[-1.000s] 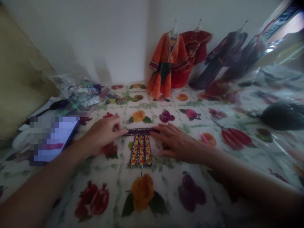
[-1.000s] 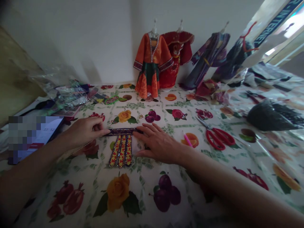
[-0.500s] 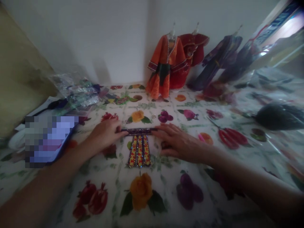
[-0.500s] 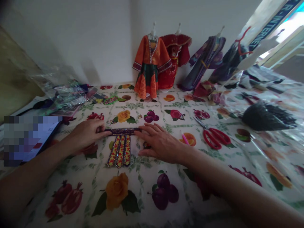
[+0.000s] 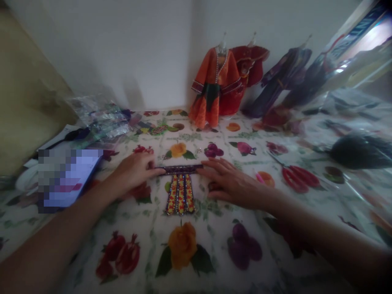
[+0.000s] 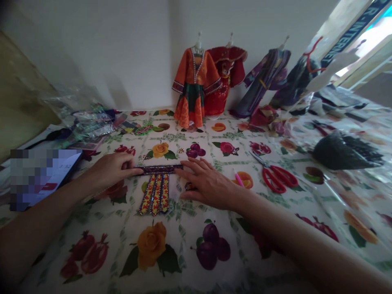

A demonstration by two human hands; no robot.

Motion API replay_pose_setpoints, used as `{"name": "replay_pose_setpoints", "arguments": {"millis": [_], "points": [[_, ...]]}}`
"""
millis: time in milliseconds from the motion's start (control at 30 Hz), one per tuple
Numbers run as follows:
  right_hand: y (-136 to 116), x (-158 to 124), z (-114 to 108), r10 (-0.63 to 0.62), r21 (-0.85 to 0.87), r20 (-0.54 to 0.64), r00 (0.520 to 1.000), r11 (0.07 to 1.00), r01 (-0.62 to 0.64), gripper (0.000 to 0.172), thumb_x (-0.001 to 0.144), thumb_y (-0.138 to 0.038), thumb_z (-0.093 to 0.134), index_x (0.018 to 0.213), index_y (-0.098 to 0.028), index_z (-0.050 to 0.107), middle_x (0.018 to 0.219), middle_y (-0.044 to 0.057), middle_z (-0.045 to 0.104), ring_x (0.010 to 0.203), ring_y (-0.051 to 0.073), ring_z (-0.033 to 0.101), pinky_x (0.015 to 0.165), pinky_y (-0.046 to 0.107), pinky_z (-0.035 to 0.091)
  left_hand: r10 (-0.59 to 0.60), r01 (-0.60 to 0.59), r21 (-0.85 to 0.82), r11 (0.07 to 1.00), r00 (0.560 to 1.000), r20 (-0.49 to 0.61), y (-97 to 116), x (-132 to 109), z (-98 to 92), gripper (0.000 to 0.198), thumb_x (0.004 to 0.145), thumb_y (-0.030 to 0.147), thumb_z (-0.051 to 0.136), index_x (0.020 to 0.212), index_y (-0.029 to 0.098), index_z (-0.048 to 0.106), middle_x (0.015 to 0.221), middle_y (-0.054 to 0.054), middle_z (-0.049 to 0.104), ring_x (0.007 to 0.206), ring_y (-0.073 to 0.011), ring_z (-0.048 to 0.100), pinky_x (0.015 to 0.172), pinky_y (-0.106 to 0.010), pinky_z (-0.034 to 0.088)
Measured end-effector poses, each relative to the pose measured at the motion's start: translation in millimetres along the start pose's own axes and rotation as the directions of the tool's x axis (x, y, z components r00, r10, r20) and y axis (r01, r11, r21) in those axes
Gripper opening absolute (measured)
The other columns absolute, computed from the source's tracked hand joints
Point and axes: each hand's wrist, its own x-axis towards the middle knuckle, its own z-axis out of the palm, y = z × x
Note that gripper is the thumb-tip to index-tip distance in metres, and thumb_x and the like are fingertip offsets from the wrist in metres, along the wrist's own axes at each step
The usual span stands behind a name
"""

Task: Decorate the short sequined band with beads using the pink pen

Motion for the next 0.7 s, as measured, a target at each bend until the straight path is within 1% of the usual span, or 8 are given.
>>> {"name": "replay_pose_setpoints", "arguments": {"millis": [133, 267, 333, 433, 567, 700], "points": [[-1.3, 2.8, 4.1, -0.012, -0.038, 0.012, 1.0, 0.999, 0.013, 0.068, 0.095, -0.062, 0.045, 0.15, -0.022, 0.041, 0.155, 0.016, 0.038, 0.143, 0.037, 0.031, 0.115, 0.061, 0.028, 0.0, 0.0, 0.011, 1.0, 1.0, -0.002, -1.5, 0.5, 1.5, 0.037, 0.081, 0.054, 0.064, 0.067, 0.022, 0.054, 0.068, -0.002, 0.06, 0.064, -0.0199, 0.054, 0.055, -0.029, 0.03], [3.6, 2.6, 1.8, 0.0, 0.031, 0.022, 1.0, 1.0, 0.0, 0.066, 0.096, -0.059, 0.046, 0.151, -0.023, 0.038, 0.155, 0.015, 0.037, 0.144, 0.035, 0.032, 0.113, 0.058, 0.032, 0.001, -0.001, -0.006, 1.0, 1.0, -0.001, -2.2, -0.1, -1.0, 0.038, 0.081, 0.056, 0.065, 0.068, 0.022, 0.055, 0.07, -0.001, 0.061, 0.064, -0.0199, 0.055, 0.055, -0.029, 0.031], [5.2, 2.9, -1.6, 0.006, 0.056, 0.009, 1.0, 0.998, -0.006, 0.065, 0.097, -0.057, 0.045, 0.152, -0.024, 0.036, 0.156, 0.014, 0.035, 0.144, 0.033, 0.031, 0.113, 0.056, 0.033, -0.001, 0.001, -0.021, 1.0, 1.0, -0.006, -1.8, -0.9, -3.6, 0.039, 0.081, 0.058, 0.064, 0.069, 0.022, 0.056, 0.071, -0.001, 0.061, 0.064, -0.019, 0.056, 0.056, -0.028, 0.033], [4.0, 5.9, -2.5, -0.011, 0.024, -0.019, 1.0, 1.0, 0.011, 0.065, 0.097, -0.057, 0.046, 0.151, -0.024, 0.036, 0.156, 0.014, 0.035, 0.145, 0.033, 0.029, 0.114, 0.057, 0.031, -0.004, 0.004, -0.021, 1.0, 0.999, -0.031, 0.8, -1.6, -4.5, 0.039, 0.083, 0.057, 0.062, 0.069, 0.021, 0.055, 0.073, -0.001, 0.061, 0.066, -0.0187, 0.056, 0.058, -0.029, 0.034], [-0.9, 11.6, 5.8, -0.047, -0.034, -0.004, 0.999, 0.998, 0.047, 0.069, 0.095, -0.062, 0.043, 0.151, -0.021, 0.038, 0.155, 0.016, 0.037, 0.144, 0.036, 0.03, 0.114, 0.059, 0.03, 0.033, -0.032, 0.016, 0.999, 0.998, -0.062, 7.6, -0.7, 1.8, 0.04, 0.083, 0.054, 0.064, 0.066, 0.02, 0.05, 0.074, -0.002, 0.059, 0.072, -0.0207, 0.054, 0.059, -0.03, 0.032], [-1.9, 13.1, 8.1, -0.051, -0.005, -0.005, 0.999, 0.999, 0.051, 0.07, 0.095, -0.062, 0.044, 0.151, -0.02, 0.038, 0.154, 0.016, 0.038, 0.143, 0.035, 0.031, 0.114, 0.059, 0.03, 0.067, -0.064, 0.034, 0.997, 0.994, -0.081, 9.6, 0.7, 6.8, 0.039, 0.082, 0.05, 0.067, 0.066, 0.02, 0.047, 0.076, -0.003, 0.058, 0.073, -0.0209, 0.053, 0.06, -0.03, 0.031]]}}
